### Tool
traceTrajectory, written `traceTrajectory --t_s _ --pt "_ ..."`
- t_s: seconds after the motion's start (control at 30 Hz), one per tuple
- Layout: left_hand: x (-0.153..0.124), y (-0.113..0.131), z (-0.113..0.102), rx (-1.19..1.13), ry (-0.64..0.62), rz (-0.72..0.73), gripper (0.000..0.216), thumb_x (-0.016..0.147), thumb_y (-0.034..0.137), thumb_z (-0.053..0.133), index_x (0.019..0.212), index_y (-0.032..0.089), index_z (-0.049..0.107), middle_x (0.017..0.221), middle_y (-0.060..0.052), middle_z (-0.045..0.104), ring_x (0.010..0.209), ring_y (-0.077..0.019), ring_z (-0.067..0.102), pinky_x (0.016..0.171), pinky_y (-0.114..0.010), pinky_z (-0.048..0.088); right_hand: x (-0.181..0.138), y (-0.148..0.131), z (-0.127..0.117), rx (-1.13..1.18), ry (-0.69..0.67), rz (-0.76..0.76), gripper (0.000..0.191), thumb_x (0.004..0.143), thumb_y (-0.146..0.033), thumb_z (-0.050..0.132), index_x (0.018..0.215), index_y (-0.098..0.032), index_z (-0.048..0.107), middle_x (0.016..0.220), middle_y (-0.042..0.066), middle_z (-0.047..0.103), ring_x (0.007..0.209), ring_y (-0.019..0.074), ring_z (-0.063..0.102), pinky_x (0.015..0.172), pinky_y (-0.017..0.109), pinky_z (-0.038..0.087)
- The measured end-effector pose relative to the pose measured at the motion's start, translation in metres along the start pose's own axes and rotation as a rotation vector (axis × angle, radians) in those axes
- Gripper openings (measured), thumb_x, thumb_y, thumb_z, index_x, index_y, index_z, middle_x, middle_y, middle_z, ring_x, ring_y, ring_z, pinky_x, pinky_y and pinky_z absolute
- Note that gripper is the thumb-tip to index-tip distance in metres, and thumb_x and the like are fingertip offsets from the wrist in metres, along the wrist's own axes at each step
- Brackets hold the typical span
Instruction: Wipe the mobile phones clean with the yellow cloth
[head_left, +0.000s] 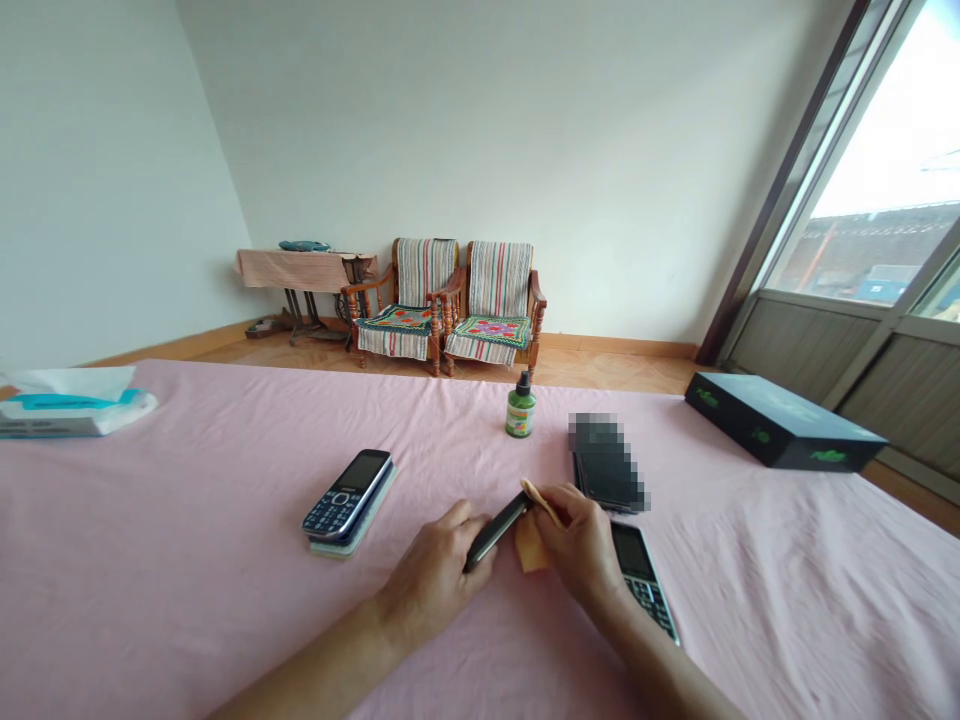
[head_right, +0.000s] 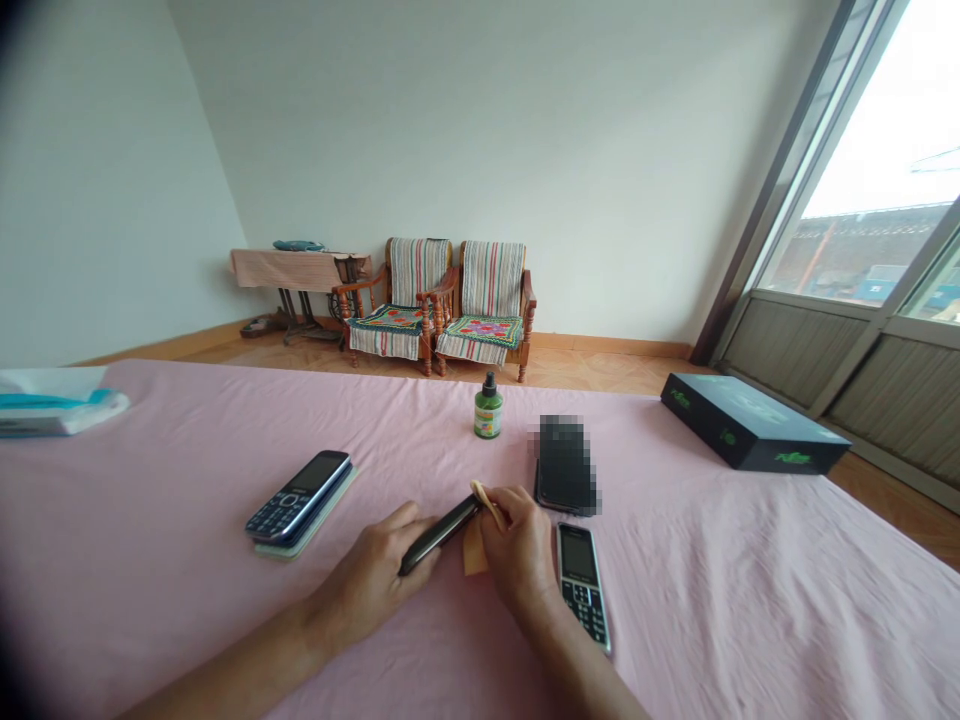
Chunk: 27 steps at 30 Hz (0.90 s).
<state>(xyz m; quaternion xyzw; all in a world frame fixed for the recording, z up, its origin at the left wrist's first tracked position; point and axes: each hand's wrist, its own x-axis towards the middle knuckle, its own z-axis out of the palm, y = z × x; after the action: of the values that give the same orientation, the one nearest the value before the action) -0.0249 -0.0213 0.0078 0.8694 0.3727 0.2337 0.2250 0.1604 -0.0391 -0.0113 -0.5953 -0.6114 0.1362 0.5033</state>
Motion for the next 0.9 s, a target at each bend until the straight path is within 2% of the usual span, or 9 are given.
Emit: traceTrajectory --t_s 0.2,0.27,0.37,0.43,0.57,0.63,0.77,0.9 --pt "0.000 -0.002 0.001 0.019 -0.010 -0.010 0.019 0.088 0.012 0.048 0.094 0.019 0.065 0.085 -0.002 0.054 0.075 -0.0171 0.060 0.070 -0.023 0.046 0.002 0.007 0.000 -0.040 -0.002 0.019 0.022 0.076 -0.009 0.052 0.065 -0.016 0.069 0.065 0.003 0.063 0.059 0.0155 0.059 0.052 0.022 0.041" --pt "0.001 -0.002 0.001 0.012 -0.006 -0.015 0.020 0.088 0.012 0.048 0.096 0.019 0.065 0.085 -0.002 0.054 0.077 -0.0173 0.061 0.071 -0.023 0.046 -0.001 0.003 -0.001 -0.039 -0.006 -0.009 0.023 0.079 -0.010 0.051 0.069 -0.016 0.070 0.072 0.004 0.064 0.064 0.0154 0.061 0.057 0.022 0.044" --pt "0.002 -0.001 0.000 -0.012 -0.007 -0.017 0.021 0.087 0.012 0.049 0.096 0.020 0.066 0.085 -0.002 0.055 0.077 -0.0172 0.061 0.068 -0.022 0.044 -0.007 -0.007 -0.003 -0.037 -0.022 -0.132 0.026 0.086 -0.011 0.046 0.086 -0.018 0.071 0.087 0.006 0.064 0.077 0.0159 0.062 0.068 0.023 0.047" --pt "0.002 -0.001 -0.002 -0.037 -0.008 -0.025 0.019 0.085 0.012 0.049 0.091 0.019 0.066 0.083 -0.002 0.055 0.076 -0.0172 0.060 0.065 -0.022 0.042 -0.011 -0.014 -0.002 -0.057 -0.043 -0.208 0.029 0.088 -0.010 0.044 0.093 -0.019 0.071 0.090 0.007 0.062 0.080 0.0164 0.062 0.071 0.024 0.049" --pt "0.005 -0.004 -0.007 -0.077 -0.014 -0.046 0.014 0.082 0.012 0.051 0.079 0.016 0.064 0.078 -0.002 0.056 0.075 -0.0175 0.058 0.063 -0.022 0.041 -0.016 -0.021 0.001 -0.028 -0.100 -0.227 0.029 0.087 -0.007 0.046 0.086 -0.019 0.072 0.083 0.006 0.062 0.075 0.0156 0.062 0.067 0.023 0.050" --pt "0.006 -0.005 -0.012 -0.089 -0.027 -0.052 0.011 0.078 0.012 0.054 0.077 0.016 0.064 0.077 -0.001 0.057 0.075 -0.0174 0.057 0.063 -0.022 0.040 -0.014 -0.021 0.001 0.004 -0.076 -0.223 0.028 0.087 -0.008 0.047 0.087 -0.020 0.073 0.083 0.006 0.063 0.074 0.0154 0.063 0.067 0.023 0.051" --pt "0.008 -0.005 -0.020 -0.115 -0.070 -0.063 0.009 0.073 0.014 0.056 0.077 0.015 0.064 0.074 0.001 0.057 0.068 -0.0153 0.055 0.057 -0.022 0.036 -0.007 -0.014 -0.005 -0.018 0.064 -0.200 0.027 0.085 -0.010 0.050 0.098 -0.020 0.072 0.089 0.006 0.065 0.079 0.0166 0.064 0.069 0.024 0.052" --pt "0.007 0.000 -0.023 -0.129 -0.100 -0.066 0.009 0.072 0.012 0.057 0.076 0.014 0.064 0.072 0.002 0.056 0.066 -0.0141 0.051 0.056 -0.021 0.033 -0.002 -0.005 -0.010 -0.045 0.105 -0.166 0.025 0.085 -0.012 0.051 0.096 -0.019 0.072 0.088 0.006 0.066 0.079 0.0166 0.065 0.069 0.024 0.051"
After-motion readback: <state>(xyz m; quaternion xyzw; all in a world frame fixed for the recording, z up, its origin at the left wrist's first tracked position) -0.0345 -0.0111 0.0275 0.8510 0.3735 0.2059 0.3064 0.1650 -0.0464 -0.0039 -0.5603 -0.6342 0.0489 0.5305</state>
